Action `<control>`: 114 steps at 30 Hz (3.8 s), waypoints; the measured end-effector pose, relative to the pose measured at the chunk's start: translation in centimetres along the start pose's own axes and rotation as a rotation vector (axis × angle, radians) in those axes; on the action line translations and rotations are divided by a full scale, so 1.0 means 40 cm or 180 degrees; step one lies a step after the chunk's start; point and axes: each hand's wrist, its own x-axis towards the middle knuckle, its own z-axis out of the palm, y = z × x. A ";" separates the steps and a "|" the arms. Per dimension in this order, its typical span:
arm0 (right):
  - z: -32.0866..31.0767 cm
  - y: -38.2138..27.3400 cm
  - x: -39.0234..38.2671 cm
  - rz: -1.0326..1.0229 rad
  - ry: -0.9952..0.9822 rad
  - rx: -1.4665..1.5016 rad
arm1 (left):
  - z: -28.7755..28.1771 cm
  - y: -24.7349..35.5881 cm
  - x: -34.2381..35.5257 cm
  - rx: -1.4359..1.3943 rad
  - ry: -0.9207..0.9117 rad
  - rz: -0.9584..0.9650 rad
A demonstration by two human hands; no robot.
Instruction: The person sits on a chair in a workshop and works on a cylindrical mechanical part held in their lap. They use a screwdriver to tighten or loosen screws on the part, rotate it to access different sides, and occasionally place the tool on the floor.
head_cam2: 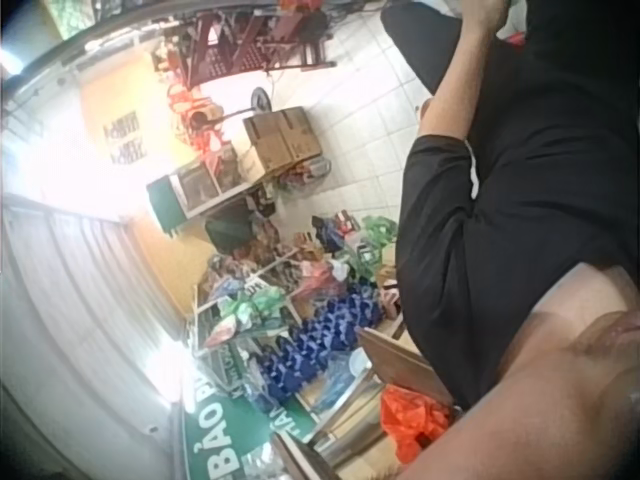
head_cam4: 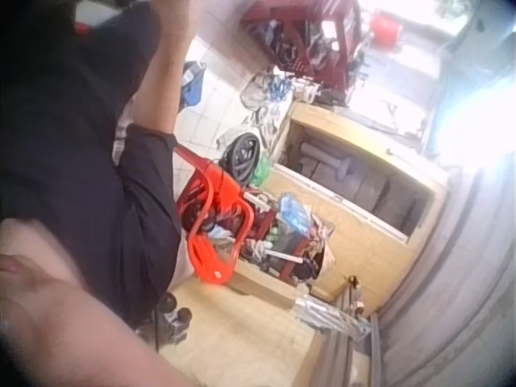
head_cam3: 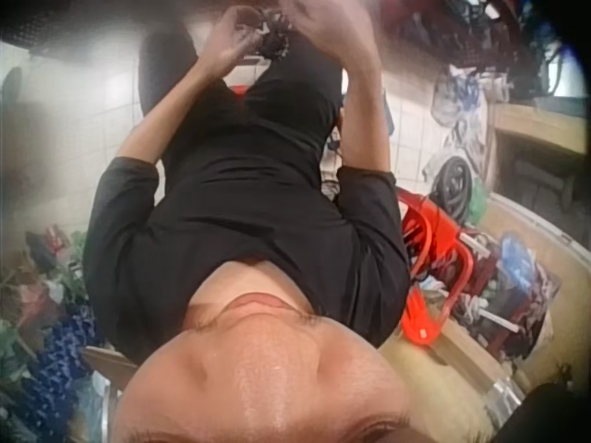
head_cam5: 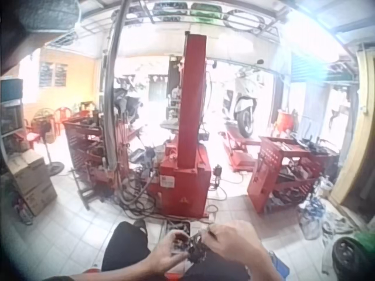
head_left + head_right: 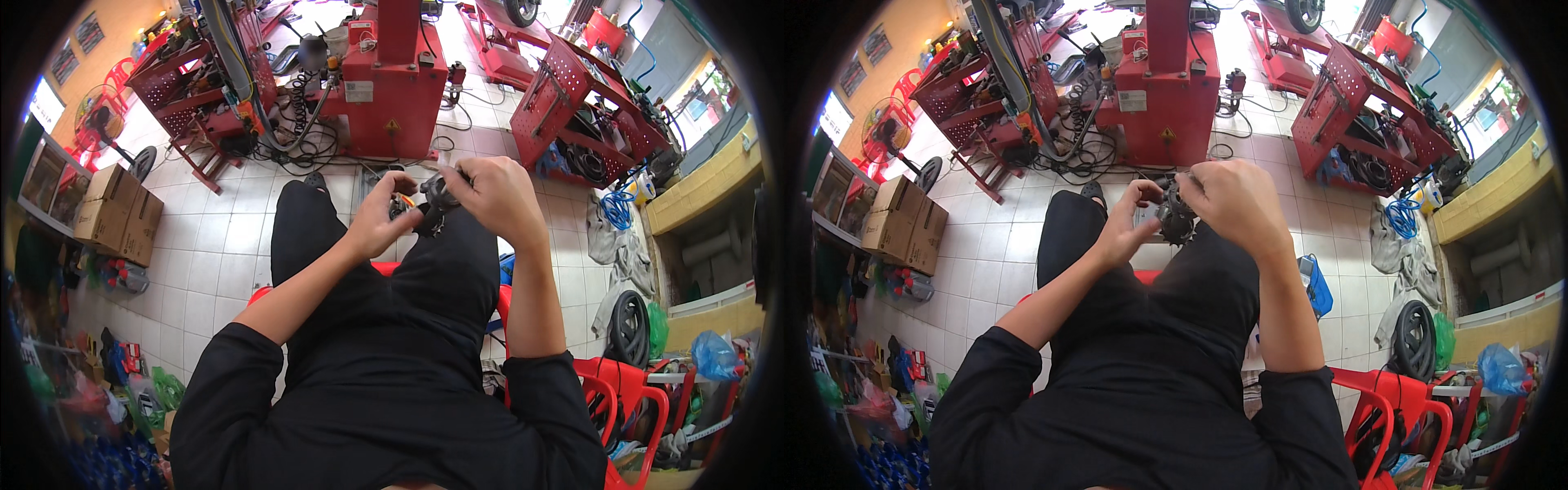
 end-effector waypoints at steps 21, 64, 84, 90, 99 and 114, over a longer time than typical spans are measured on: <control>-0.045 -0.089 -0.039 -0.0555 0.0212 0.1104 | 0.039 0.003 -0.052 -0.0749 0.0463 0.0648; -0.053 -0.081 -0.048 -0.0323 0.0274 0.0685 | 0.014 0.042 -0.031 -0.1142 -0.0716 -0.0691; -0.110 -0.114 -0.075 0.0163 -0.0574 0.1192 | -0.035 0.070 0.018 -0.2975 -0.0090 -0.0985; 0.178 -0.087 -0.007 -0.0377 -0.1672 0.3445 | -0.123 0.107 0.062 -0.3479 0.0117 -0.0844; 0.222 -0.093 -0.017 0.1070 -0.1625 0.5397 | -0.129 0.107 0.062 -0.3469 0.0313 -0.0810; 0.219 -0.116 -0.022 0.0866 -0.0995 0.4231 | -0.134 0.113 0.065 -0.3535 0.0189 -0.0516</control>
